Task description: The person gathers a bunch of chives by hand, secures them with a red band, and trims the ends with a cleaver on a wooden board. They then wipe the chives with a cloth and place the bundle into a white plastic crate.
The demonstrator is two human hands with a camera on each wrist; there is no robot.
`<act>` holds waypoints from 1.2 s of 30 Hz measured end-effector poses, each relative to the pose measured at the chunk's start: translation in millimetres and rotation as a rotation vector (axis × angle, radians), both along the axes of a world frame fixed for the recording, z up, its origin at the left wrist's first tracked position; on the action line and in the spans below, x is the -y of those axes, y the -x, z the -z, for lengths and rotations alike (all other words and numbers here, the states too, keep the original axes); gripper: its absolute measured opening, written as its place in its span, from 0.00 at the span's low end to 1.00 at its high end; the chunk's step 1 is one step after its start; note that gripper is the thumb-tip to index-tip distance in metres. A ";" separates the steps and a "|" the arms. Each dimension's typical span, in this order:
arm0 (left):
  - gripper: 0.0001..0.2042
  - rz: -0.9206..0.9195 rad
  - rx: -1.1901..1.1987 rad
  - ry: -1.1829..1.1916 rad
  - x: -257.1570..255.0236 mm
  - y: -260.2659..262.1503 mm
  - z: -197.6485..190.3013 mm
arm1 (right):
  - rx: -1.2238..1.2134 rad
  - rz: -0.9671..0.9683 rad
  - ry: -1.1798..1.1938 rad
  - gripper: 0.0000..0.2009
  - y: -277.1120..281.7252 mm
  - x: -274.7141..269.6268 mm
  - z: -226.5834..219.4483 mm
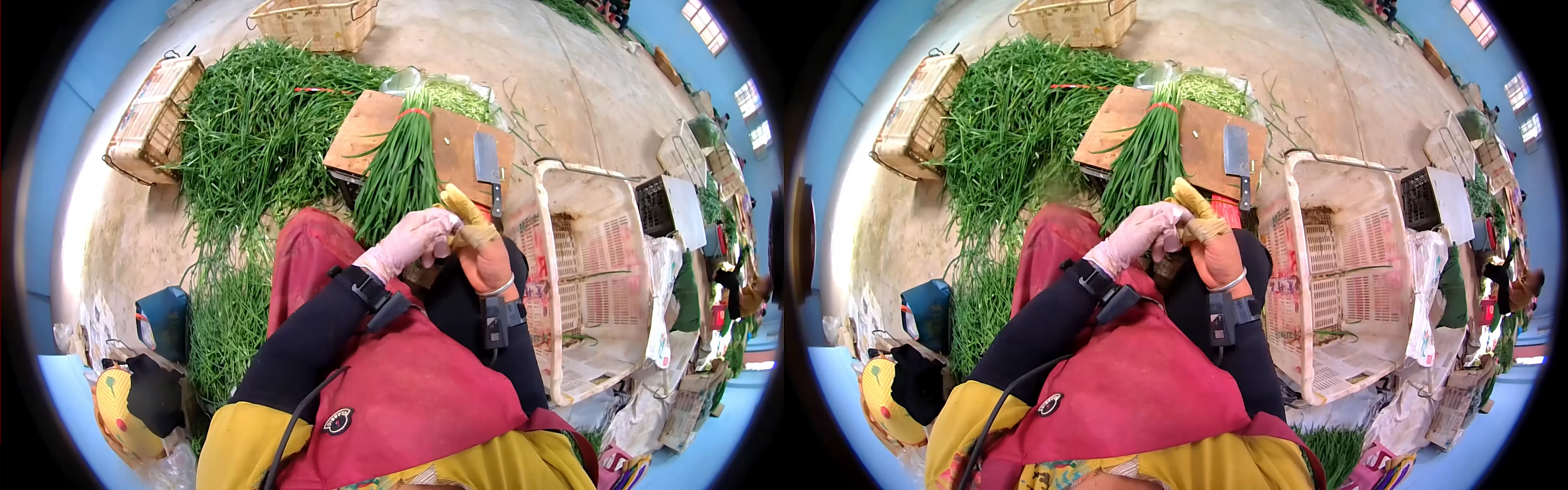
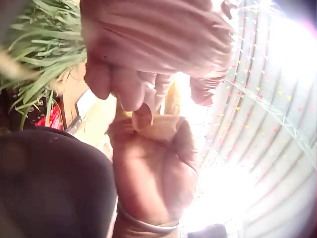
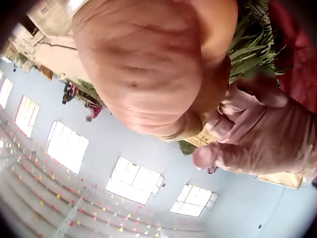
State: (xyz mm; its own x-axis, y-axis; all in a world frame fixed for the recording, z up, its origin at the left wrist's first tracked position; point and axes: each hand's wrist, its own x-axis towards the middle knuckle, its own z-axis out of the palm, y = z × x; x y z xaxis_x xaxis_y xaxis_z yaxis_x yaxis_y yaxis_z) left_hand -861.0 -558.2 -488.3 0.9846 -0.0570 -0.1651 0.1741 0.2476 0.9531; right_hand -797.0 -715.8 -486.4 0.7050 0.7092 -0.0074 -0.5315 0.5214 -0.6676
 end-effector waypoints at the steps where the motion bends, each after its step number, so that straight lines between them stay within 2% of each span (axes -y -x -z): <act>1: 0.16 -0.002 0.000 0.001 0.0 -1.4 -1.2 | 0.047 -0.021 0.042 0.28 0.9 -0.1 1.1; 3: 0.14 0.062 -0.087 0.082 -0.2 -4.4 -2.7 | 0.096 -0.044 0.086 0.28 1.3 -0.3 0.0; 4: 0.11 0.151 -0.104 0.089 -3.0 -4.6 -5.4 | 0.107 -0.045 0.100 0.28 1.3 -0.2 -3.4; 5: 0.06 0.215 -0.204 -0.012 0.6 -3.9 -16.2 | 0.118 -0.045 0.112 0.28 0.9 -0.2 -6.0; 7: 0.07 0.153 -0.106 -0.029 10.9 -1.7 -4.8 | 0.174 -0.091 0.151 0.29 2.0 1.1 -6.7; 9: 0.07 0.157 -0.110 -0.123 8.0 -2.3 1.3 | 0.231 -0.136 0.190 0.30 1.7 2.9 -6.2; 12: 0.11 0.243 -0.067 -0.594 5.7 0.4 -23.9 | 0.256 -0.177 0.237 0.31 -0.7 7.7 -5.0; 14: 0.11 0.199 -0.029 -0.628 6.2 1.9 -22.4 | 0.445 -0.166 0.321 0.30 -1.9 7.9 -4.2; 16: 0.11 0.159 0.009 -0.663 5.7 4.6 -16.9 | 0.533 -0.121 0.310 0.30 -6.1 8.0 2.3; 18: 0.11 0.045 0.062 -0.374 5.7 6.5 -7.3 | 0.623 -0.069 0.302 0.30 -7.5 8.3 9.3; 20: 0.11 0.048 0.112 -0.345 11.8 12.5 -19.2 | 0.384 0.053 0.278 0.29 -0.8 2.4 14.6; 21: 0.11 0.047 0.160 -0.320 14.0 15.0 -23.6 | 0.386 0.057 0.279 0.29 -1.0 0.2 22.3; 22: 0.08 0.038 0.407 -0.567 13.9 15.1 -14.4 | 0.296 0.083 0.195 0.29 -1.7 -2.1 32.9; 23: 0.08 0.040 0.410 -0.567 11.9 12.9 -6.3 | 0.206 0.104 0.111 0.28 -2.1 -3.7 34.4; 25: 0.04 0.088 0.092 0.095 6.9 8.1 -2.2 | 0.277 0.130 0.176 0.28 -3.3 -2.3 28.8; 26: 0.06 -0.027 -0.040 0.049 4.2 6.3 -5.3 | 0.341 0.158 0.242 0.28 -1.7 -2.0 24.0; 27: 0.07 -0.068 -0.108 0.337 3.2 7.1 -8.3 | 0.404 0.181 0.310 0.29 0.1 -2.3 22.1; 29: 0.07 -0.106 -0.065 0.170 10.5 6.7 -13.2 | 0.477 0.200 0.343 0.28 2.0 -8.7 22.6; 30: 0.07 -0.108 -0.065 0.171 12.9 6.6 -9.5 | 0.473 0.153 0.354 0.28 4.5 -9.0 22.4; 31: 0.07 -0.201 -0.020 0.179 14.3 6.4 -2.6 | 0.468 0.106 0.364 0.27 6.4 -9.2 22.0; 32: 0.07 -0.294 0.026 0.185 15.3 5.9 3.3 | 0.367 0.033 0.275 0.24 6.4 -9.2 22.2; 33: 0.07 -0.296 0.025 0.184 16.3 5.9 9.5 | 0.366 0.032 0.274 0.24 5.9 -9.8 21.4; 35: 0.06 -0.443 0.045 0.168 18.8 6.1 17.1 | 0.519 0.003 0.397 0.20 4.7 -12.7 14.7; 36: 0.06 -0.508 0.043 0.203 20.9 5.2 21.2 | 0.553 0.058 0.475 0.17 6.2 -15.1 11.4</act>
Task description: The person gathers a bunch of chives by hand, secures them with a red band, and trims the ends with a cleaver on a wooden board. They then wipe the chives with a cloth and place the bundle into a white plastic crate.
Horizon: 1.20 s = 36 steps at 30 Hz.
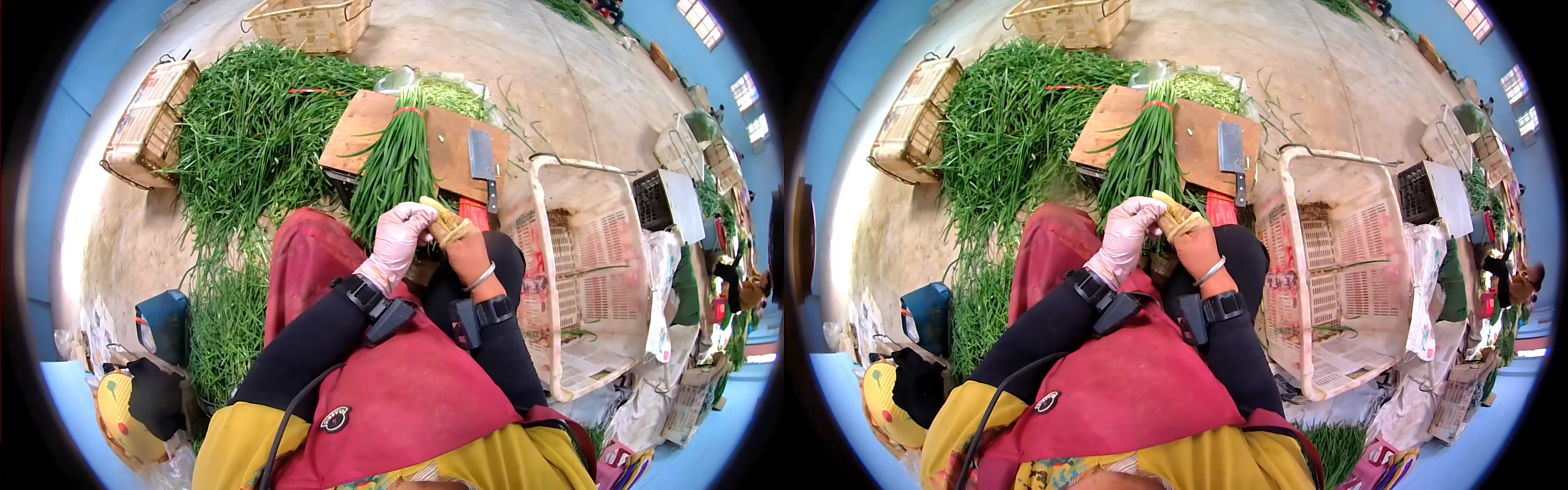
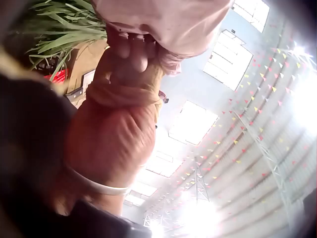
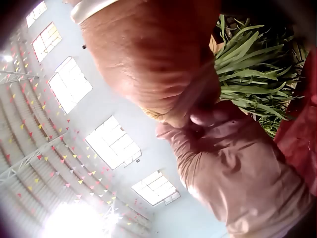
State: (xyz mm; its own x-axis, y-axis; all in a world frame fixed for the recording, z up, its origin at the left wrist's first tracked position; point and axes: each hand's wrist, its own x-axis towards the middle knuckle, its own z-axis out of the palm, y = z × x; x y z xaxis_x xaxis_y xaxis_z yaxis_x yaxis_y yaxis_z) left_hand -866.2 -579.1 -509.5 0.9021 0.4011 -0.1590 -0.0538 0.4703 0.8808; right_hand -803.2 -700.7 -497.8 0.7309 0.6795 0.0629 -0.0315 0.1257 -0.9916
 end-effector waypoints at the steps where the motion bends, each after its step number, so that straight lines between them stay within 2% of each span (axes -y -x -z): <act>1: 0.06 0.000 -0.001 0.001 -1.0 -0.1 3.6 | -0.001 0.000 0.001 0.17 -1.3 2.8 2.0; 3: 0.06 -0.218 0.003 0.011 -9.8 -3.3 9.8 | -0.252 -0.161 0.189 0.15 -7.6 9.8 10.2; 4: 0.07 -0.255 0.029 -0.030 -26.3 -7.4 15.8 | -0.314 -0.177 0.181 0.17 -0.2 12.4 16.9; 5: 0.08 -0.194 0.037 -0.039 -41.8 -2.3 16.8 | -0.315 -0.180 0.181 0.17 2.6 13.3 13.8; 7: 0.08 -0.088 -0.072 -0.076 -46.6 2.3 20.0 | -0.539 -0.134 -0.106 0.20 6.6 15.7 7.3; 8: 0.08 -0.087 -0.076 -0.078 -45.7 3.5 20.2 | -0.488 -0.149 -0.093 0.21 -0.1 16.8 15.7; 10: 0.21 0.040 -0.077 0.052 -40.7 5.1 21.0 | -0.545 -0.122 -0.158 0.20 -1.7 16.5 16.1; 11: 0.21 0.041 -0.075 0.054 -40.0 5.3 21.3 | -0.598 -0.101 -0.219 0.19 -2.4 16.7 13.0; 13: 0.20 0.198 -0.180 0.216 -39.5 6.5 15.0 | -0.613 -0.098 -0.287 0.18 -0.9 15.1 11.2; 15: 0.17 0.303 -0.209 0.150 -29.8 12.2 3.4 | -0.656 -0.052 -0.380 0.17 0.7 12.9 18.5; 17: 0.17 0.354 -0.129 -0.064 -24.9 12.0 1.9 | -0.667 -0.024 -0.416 0.17 5.2 5.9 23.8; 18: 0.17 0.309 -0.057 -0.008 -22.7 6.7 15.1 | -0.675 0.006 -0.447 0.17 7.0 4.0 25.5; 19: 0.17 0.309 -0.058 -0.009 -19.2 5.5 10.7 | -0.676 0.005 -0.449 0.17 7.6 4.5 25.1; 21: 0.19 0.189 0.079 -0.004 -13.7 4.6 1.3 | -0.651 0.000 -0.389 0.17 8.6 6.7 23.5; 23: 0.16 0.170 0.085 -0.008 -15.5 -2.0 -2.1 | -0.639 -0.015 -0.315 0.17 13.8 7.2 28.1; 25: 0.10 0.221 0.178 -0.495 -19.2 -10.3 4.1 | -0.627 -0.029 -0.240 0.17 17.5 4.8 28.5; 26: 0.06 0.288 0.038 -0.366 -14.4 -8.6 -13.5 | -0.580 -0.023 -0.131 0.16 20.0 2.7 25.3; 27: 0.06 0.287 0.034 -0.366 -13.8 -7.8 -23.0 | -0.534 -0.016 -0.022 0.16 21.6 1.4 22.9; 28: 0.07 0.335 -0.047 -0.310 -14.8 -9.4 -30.4 | -0.385 -0.046 0.162 0.15 17.6 1.9 21.3; 29: 0.07 0.384 -0.128 -0.256 -15.8 -11.0 -33.5 | -0.387 -0.044 0.159 0.15 17.6 1.3 23.6; 30: 0.11 0.384 -0.008 -0.241 -16.8 -13.2 -22.6 | -0.465 -0.075 0.124 0.13 17.9 0.9 27.5; 32: 0.14 0.353 0.001 -0.186 -22.9 -13.7 -25.4 | -0.545 -0.106 0.092 0.12 19.0 0.7 23.5; 33: 0.16 0.316 0.011 -0.133 -28.1 -11.8 -26.2 | -0.672 -0.099 -0.062 0.12 19.5 1.1 20.3; 34: 0.19 0.252 0.070 -0.205 -35.7 -8.9 -20.5 | -0.797 -0.089 -0.222 0.13 19.3 0.3 16.8; 36: 0.17 0.210 0.033 -0.186 -45.6 -1.3 -2.7 | -0.809 -0.111 -0.278 0.14 15.8 1.5 17.2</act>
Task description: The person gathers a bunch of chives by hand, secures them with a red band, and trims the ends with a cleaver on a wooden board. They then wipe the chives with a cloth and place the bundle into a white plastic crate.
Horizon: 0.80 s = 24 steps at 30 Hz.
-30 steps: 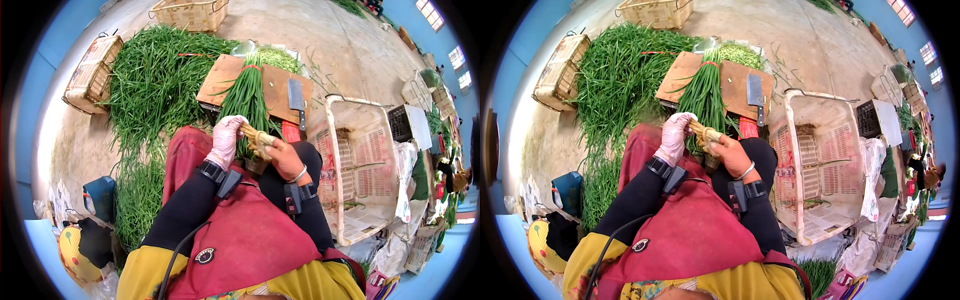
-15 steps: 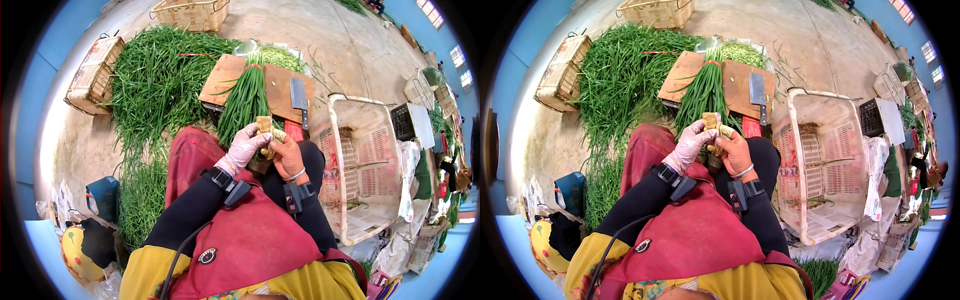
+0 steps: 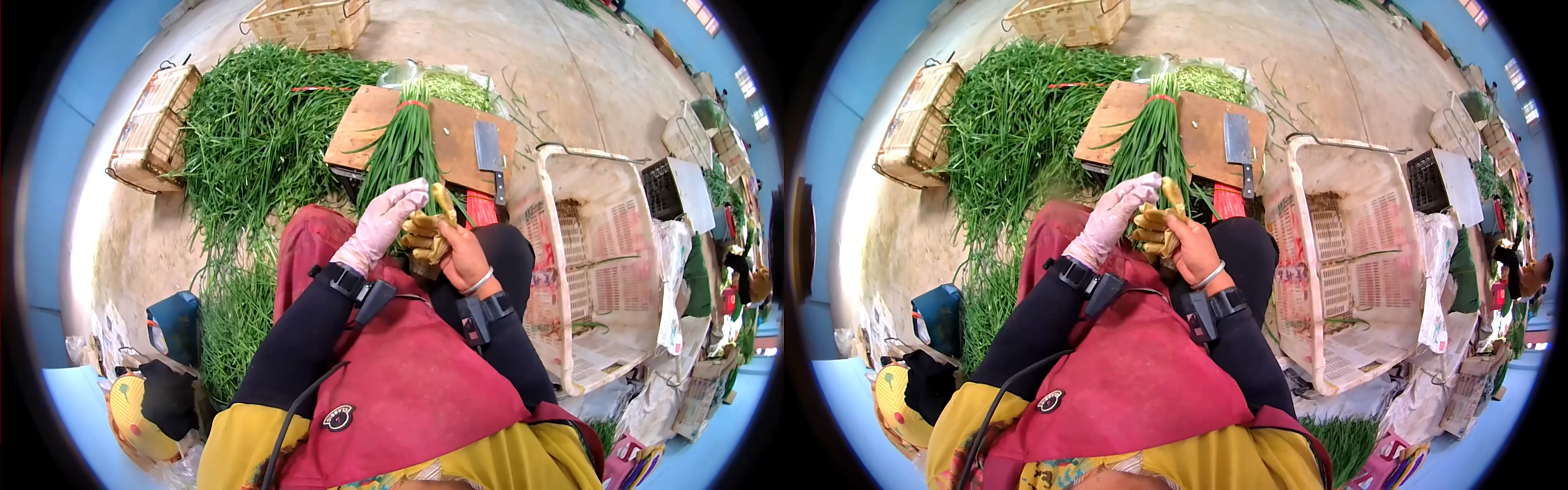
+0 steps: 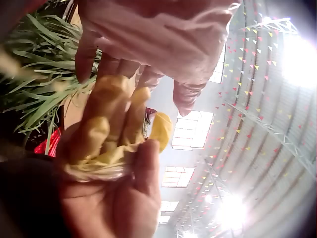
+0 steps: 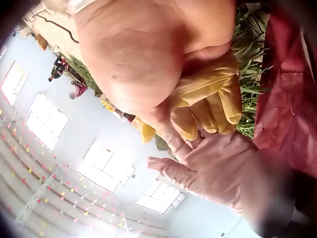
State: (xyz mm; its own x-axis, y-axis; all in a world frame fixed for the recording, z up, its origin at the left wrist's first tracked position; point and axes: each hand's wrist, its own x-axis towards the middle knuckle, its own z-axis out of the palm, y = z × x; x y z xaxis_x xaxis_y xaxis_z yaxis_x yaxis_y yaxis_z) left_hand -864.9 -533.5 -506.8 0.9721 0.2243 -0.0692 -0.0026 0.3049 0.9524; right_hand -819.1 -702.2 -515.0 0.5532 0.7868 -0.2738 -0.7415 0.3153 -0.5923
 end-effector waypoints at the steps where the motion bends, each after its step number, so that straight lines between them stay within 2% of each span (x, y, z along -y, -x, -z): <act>1: 0.15 -0.037 0.023 -0.012 3.8 6.5 3.6 | -0.011 -0.004 -0.055 0.14 -1.3 0.5 0.6; 3: 0.09 -0.114 -0.003 -0.166 9.1 12.5 27.3 | -0.011 0.053 -0.062 0.16 -2.7 -2.4 13.9; 4: 0.05 -0.210 0.016 -0.118 17.0 13.9 22.2 | -0.007 0.048 -0.072 0.17 -1.7 -3.5 13.3; 8: 0.05 -0.332 0.010 0.047 14.2 10.1 16.6 | 0.073 0.058 -0.050 0.18 5.6 -8.7 4.6; 9: 0.07 -0.388 0.001 -0.067 6.4 8.1 24.9 | 0.075 0.051 -0.052 0.18 6.0 -9.4 5.5; 12: 0.09 -0.360 -0.094 -0.024 1.4 11.7 7.8 | 0.106 0.080 -0.093 0.18 8.9 -10.3 4.3; 15: 0.07 -0.200 -0.143 0.063 11.5 15.2 -6.5 | 0.105 0.161 -0.122 0.18 3.2 -5.9 11.0; 17: 0.06 -0.080 -0.222 -0.093 10.3 17.0 9.7 | 0.076 0.195 -0.148 0.17 3.5 -6.3 12.5; 19: 0.04 -0.099 -0.163 -0.020 8.2 15.0 20.9 | 0.104 0.156 -0.111 0.17 4.9 -7.5 12.5; 21: 0.03 -0.286 0.069 -0.060 9.7 8.5 29.2 | 0.106 0.173 -0.103 0.16 7.1 -9.7 12.4; 24: 0.04 -0.318 0.032 -0.069 11.0 10.0 11.7 | 0.112 0.212 -0.093 0.16 10.1 -14.0 9.1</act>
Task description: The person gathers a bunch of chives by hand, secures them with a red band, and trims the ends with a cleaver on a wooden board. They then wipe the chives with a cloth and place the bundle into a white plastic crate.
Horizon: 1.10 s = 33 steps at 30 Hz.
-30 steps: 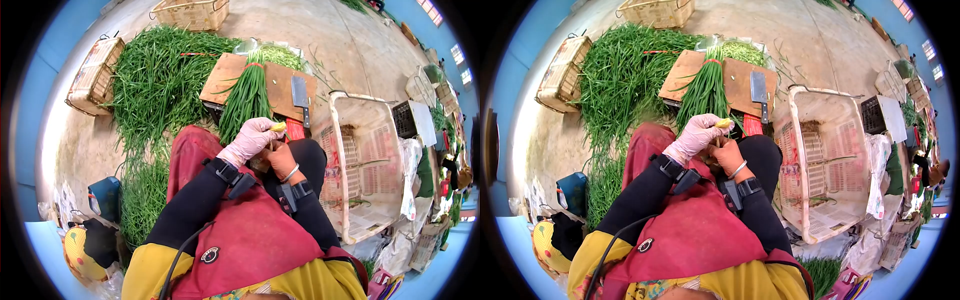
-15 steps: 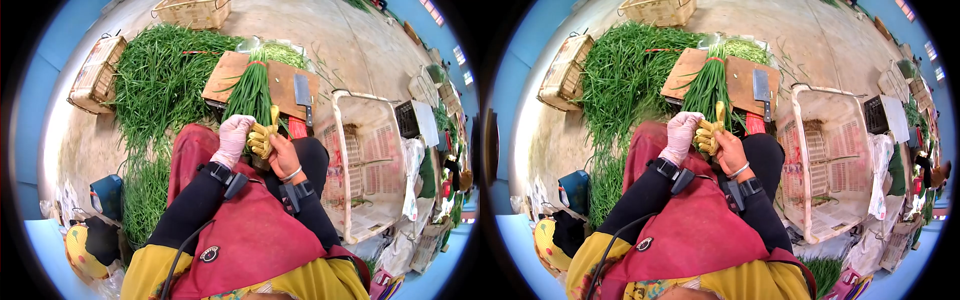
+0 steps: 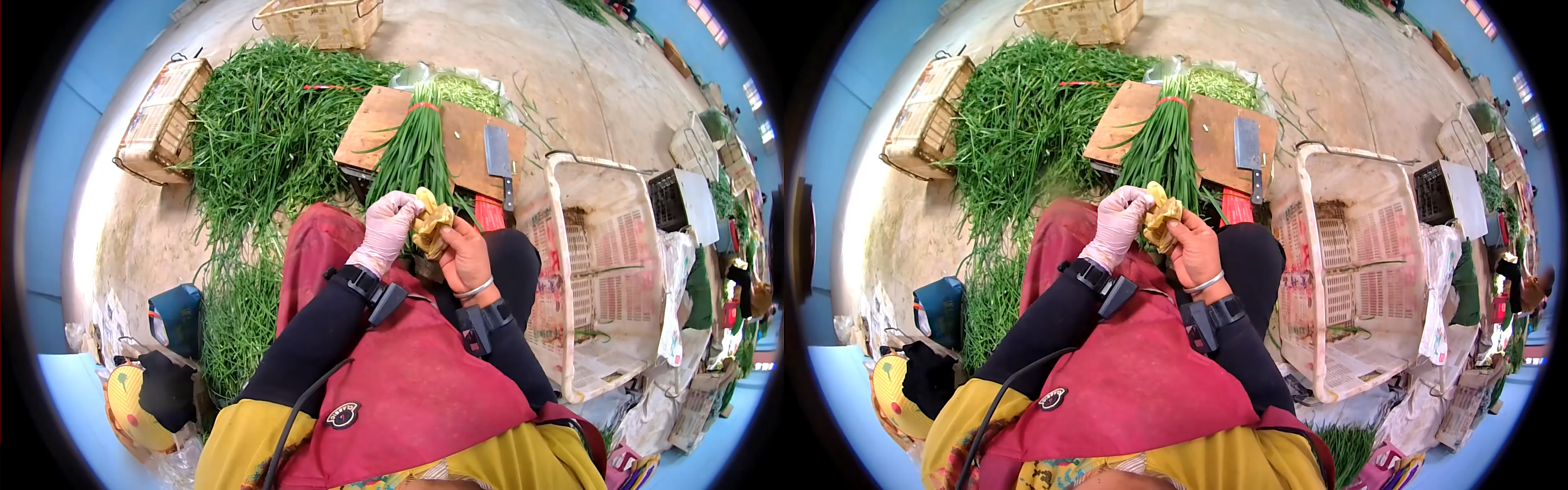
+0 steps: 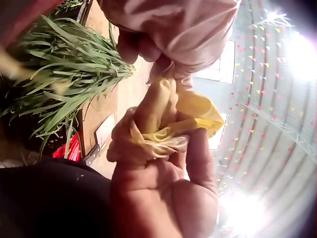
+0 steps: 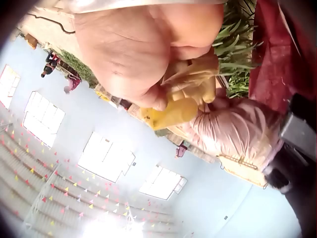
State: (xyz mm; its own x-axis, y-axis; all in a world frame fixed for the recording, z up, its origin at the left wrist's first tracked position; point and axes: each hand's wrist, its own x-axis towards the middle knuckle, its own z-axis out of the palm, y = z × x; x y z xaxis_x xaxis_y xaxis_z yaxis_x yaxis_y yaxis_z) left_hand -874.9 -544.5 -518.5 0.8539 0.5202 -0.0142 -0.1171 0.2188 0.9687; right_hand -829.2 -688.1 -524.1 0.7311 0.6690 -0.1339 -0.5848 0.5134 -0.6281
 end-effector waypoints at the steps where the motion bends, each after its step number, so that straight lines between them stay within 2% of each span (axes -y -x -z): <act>1: 0.04 -0.012 -0.038 -0.022 -1.0 0.0 -2.9 | -0.044 0.007 -0.015 0.16 1.0 -0.9 -4.2; 2: 0.04 -0.012 -0.037 -0.024 -4.2 -0.7 1.1 | -0.088 0.015 -0.030 0.16 1.3 -1.4 -6.4; 4: 0.06 0.164 -0.129 0.053 -10.6 -2.0 5.5 | -0.115 0.053 -0.033 0.16 -1.8 0.3 -2.5; 5: 0.06 0.167 -0.128 0.052 -10.2 -0.6 3.0 | -0.141 0.088 -0.034 0.16 -4.3 2.2 0.7; 8: 0.17 0.308 -0.187 0.042 -0.1 5.5 -5.5 | -0.129 0.105 -0.070 0.16 -10.0 6.1 7.8; 13: 0.15 0.271 -0.215 0.095 7.7 4.8 4.7 | -0.126 0.090 -0.136 0.16 -10.4 8.5 15.0; 15: 0.13 0.281 -0.143 0.201 4.2 4.4 12.6 | -0.152 0.091 -0.135 0.17 -7.8 9.8 12.1; 19: 0.13 0.130 -0.037 0.160 6.6 -5.1 27.2 | -0.202 0.033 -0.180 0.17 -6.8 10.7 -0.4; 21: 0.15 0.121 -0.034 0.118 2.9 -5.1 38.5 | -0.234 0.038 -0.170 0.17 -8.1 8.7 1.9; 23: 0.17 0.170 -0.023 -0.191 1.1 -1.1 41.9 | -0.269 0.044 -0.160 0.17 -8.8 8.2 3.8; 24: 0.18 0.151 -0.049 -0.502 -5.7 -0.7 56.1 | -0.265 0.040 -0.139 0.17 -9.2 8.3 4.3; 25: 0.18 0.154 -0.047 -0.504 -6.0 1.3 50.2 | -0.261 0.037 -0.118 0.17 -9.5 8.3 4.8; 27: 0.17 0.045 -0.032 -0.909 -4.4 5.8 39.3 | -0.268 0.036 -0.128 0.17 -10.2 9.1 6.8; 29: 0.17 0.049 0.000 -0.925 -4.7 5.4 39.0 | -0.276 0.034 -0.137 0.17 -10.4 9.8 8.9; 31: 0.16 -0.055 0.199 -0.960 -3.5 2.8 36.4 | -0.251 0.056 -0.089 0.16 -10.5 10.2 10.1; 33: 0.16 -0.005 0.115 -0.918 -6.1 5.6 30.5 | -0.250 0.042 -0.134 0.16 -11.9 11.4 10.0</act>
State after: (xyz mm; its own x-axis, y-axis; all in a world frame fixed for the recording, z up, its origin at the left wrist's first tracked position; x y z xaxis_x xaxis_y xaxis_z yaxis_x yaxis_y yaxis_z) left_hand -880.5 -538.4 -549.0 0.8225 0.2890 0.4899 -0.2218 -0.6301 0.7441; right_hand -817.2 -699.5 -534.1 0.7142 0.6626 -0.2256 -0.6892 0.6093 -0.3921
